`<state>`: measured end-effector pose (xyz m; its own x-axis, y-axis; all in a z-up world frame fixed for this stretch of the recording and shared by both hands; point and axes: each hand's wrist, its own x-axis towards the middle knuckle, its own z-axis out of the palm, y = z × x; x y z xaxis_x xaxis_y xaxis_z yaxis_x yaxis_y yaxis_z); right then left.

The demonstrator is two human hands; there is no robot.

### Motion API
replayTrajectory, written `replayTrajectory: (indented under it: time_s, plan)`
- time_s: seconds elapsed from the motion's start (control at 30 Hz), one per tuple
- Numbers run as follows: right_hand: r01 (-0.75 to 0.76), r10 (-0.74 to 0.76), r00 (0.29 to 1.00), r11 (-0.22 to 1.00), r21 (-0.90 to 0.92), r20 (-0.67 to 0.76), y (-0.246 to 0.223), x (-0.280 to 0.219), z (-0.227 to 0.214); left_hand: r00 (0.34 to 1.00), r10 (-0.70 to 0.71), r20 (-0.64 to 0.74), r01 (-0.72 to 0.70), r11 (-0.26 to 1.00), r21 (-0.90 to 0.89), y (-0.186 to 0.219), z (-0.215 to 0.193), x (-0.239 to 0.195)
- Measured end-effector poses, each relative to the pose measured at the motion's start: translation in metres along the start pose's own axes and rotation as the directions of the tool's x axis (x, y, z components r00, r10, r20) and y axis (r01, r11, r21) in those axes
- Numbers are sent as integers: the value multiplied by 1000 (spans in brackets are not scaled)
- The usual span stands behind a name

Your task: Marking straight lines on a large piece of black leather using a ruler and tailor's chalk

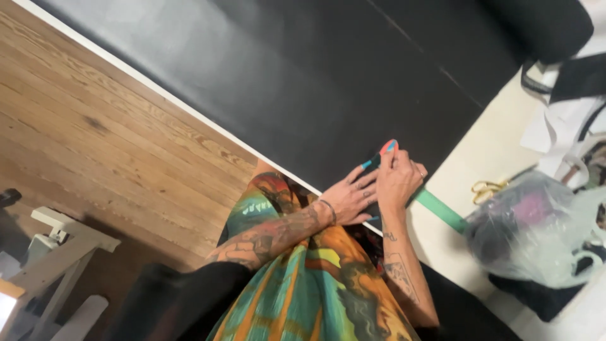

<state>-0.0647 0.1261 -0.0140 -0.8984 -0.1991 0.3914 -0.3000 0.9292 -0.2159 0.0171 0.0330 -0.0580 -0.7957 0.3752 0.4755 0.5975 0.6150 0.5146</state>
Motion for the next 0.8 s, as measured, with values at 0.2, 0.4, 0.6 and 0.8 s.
replayTrajectory:
  time_s: [0.2, 0.4, 0.6, 0.8]
  plan:
    - [-62, 62, 998, 997, 47, 4, -2, -3, -1, 1000, -7, 25, 6, 1000, 30, 0, 3, -1]
    - [-345, 381, 917, 906, 244, -117, 15, 3, -73, 991, -26, 130, 12, 994, 108, 5, -38, 17]
    - [-385, 451, 867, 876, 290, -211, 71, -67, -73, 979, -21, 204, -2, 994, 111, 7, -34, 24]
    - [-554, 601, 798, 763, 332, -48, 91, -96, -58, 982, -18, 187, -10, 989, 146, 8, -25, 23]
